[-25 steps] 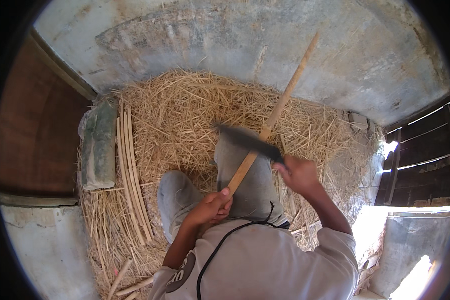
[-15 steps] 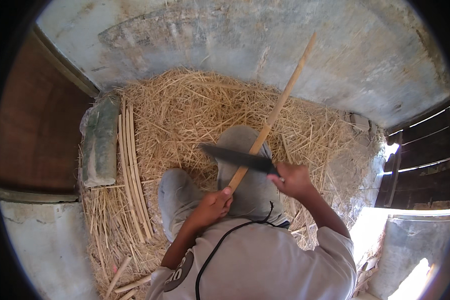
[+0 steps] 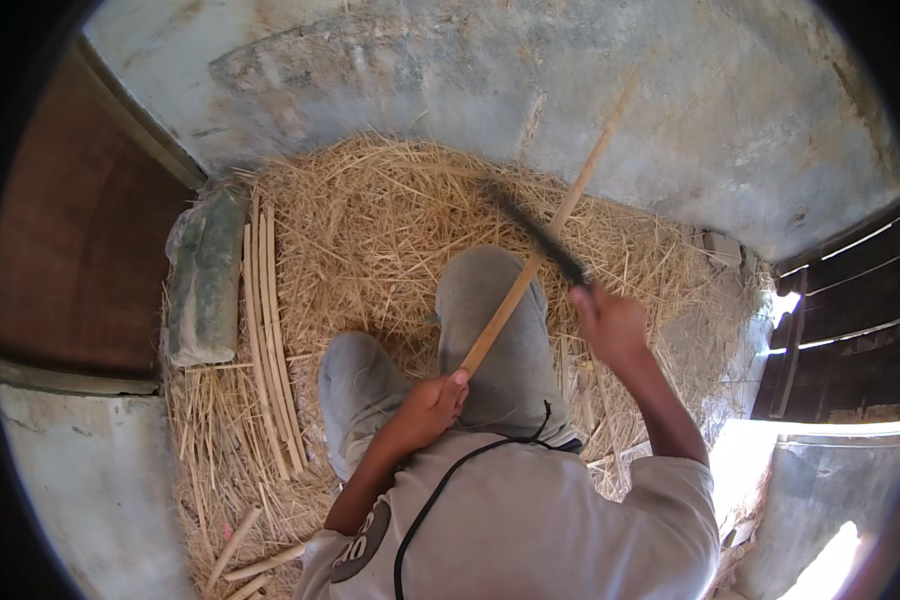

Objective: The person sits on a straw-covered floor and uses a small knife to shave a long, thin bamboo stick. They hold the stick against their leg and repeatedly scrape the blade along its length to remove the outer layer. The person occasionally switches to a larger knife to split the stick lengthwise before resuming the shaving process with the smaller knife.

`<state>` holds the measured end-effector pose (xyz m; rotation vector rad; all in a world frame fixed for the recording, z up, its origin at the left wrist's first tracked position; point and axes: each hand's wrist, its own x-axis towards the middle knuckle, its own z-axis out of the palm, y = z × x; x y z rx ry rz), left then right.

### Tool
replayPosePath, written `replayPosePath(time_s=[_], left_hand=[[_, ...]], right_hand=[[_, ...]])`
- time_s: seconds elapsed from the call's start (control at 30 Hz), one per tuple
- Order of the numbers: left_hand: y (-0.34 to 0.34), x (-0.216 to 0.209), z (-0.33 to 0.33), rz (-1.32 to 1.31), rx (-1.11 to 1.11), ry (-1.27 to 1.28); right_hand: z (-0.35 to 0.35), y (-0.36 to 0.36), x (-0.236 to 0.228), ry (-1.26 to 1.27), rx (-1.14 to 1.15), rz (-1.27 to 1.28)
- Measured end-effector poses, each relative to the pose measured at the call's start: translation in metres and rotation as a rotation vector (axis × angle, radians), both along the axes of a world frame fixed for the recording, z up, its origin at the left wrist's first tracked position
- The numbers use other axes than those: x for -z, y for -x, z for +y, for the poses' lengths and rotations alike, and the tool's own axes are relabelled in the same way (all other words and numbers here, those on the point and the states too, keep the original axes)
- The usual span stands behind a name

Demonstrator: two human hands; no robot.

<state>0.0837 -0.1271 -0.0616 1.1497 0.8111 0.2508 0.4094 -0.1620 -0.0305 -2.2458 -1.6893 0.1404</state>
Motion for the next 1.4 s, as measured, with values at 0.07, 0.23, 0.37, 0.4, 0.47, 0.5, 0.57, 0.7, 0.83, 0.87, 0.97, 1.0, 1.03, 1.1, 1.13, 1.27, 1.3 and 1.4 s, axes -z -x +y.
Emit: replayPosePath(time_s=[0.07, 0.23, 0.37, 0.4, 0.47, 0.5, 0.57, 0.7, 0.83, 0.87, 0.97, 1.0, 1.03, 1.1, 1.13, 1.27, 1.3, 1.4], left_hand=[[-0.001, 0.001, -0.001, -0.02, -0.02, -0.031], [-0.001, 0.001, -0.002, -0.001, -0.022, 0.032], [0.001, -0.001, -0.005, -0.004, -0.052, 0.003], [0.001, -0.001, -0.005, 0.006, -0.042, -0.015], [0.0, -0.001, -0.004, -0.021, -0.024, -0.042], [-0.001, -0.001, -0.003, -0.009, -0.025, 0.043], [-0.002, -0.001, 0.004, -0.009, -0.007, 0.237], [0.003, -0.007, 0.011, -0.01, 0.047, 0.234], [0.004, -0.009, 0.015, -0.032, 0.056, 0.302], [0.004, -0.008, 0.017, -0.073, 0.062, 0.335], [0.007, -0.004, 0.019, -0.08, 0.073, 0.389], [0.008, -0.003, 0.019, -0.101, 0.08, 0.393], [0.008, -0.002, 0.018, -0.1, 0.076, 0.393], [0.007, -0.001, 0.018, -0.094, 0.076, 0.382], [0.006, -0.001, 0.017, -0.094, 0.074, 0.369], [0.005, 0.0, 0.017, -0.103, 0.071, 0.362], [0.005, 0.0, 0.016, -0.116, 0.079, 0.364], [0.006, -0.001, 0.017, -0.107, 0.086, 0.355]], right_hand=[[-0.005, 0.005, 0.003, 0.052, -0.445, -0.231], [0.001, 0.004, 0.013, -0.218, 0.231, 0.324], [-0.01, 0.011, 0.027, 0.044, -0.273, -0.094], [-0.013, 0.012, 0.029, -0.057, -0.278, -0.085], [-0.017, 0.013, 0.033, -0.032, -0.281, -0.056], [-0.015, 0.011, 0.034, -0.027, -0.012, 0.135], [-0.01, 0.009, 0.032, 0.004, 0.169, 0.252], [-0.005, 0.013, 0.027, 0.046, -0.342, -0.153], [-0.001, 0.01, 0.025, -0.054, 0.087, 0.24], [-0.002, 0.008, 0.026, 0.022, 0.09, 0.218], [-0.007, 0.0, 0.026, -0.039, -0.183, -0.049], [-0.006, -0.004, 0.026, -0.083, -0.28, -0.056], [-0.007, -0.006, 0.025, -0.097, -0.363, -0.069], [-0.007, -0.011, 0.025, -0.083, -0.244, 0.106], [-0.006, -0.012, 0.025, -0.056, -0.045, 0.286], [-0.01, -0.008, 0.032, 0.099, -0.135, 0.12], [-0.011, -0.007, 0.032, 0.106, -0.393, -0.028], [-0.013, -0.003, 0.03, -0.076, -0.231, 0.099]])
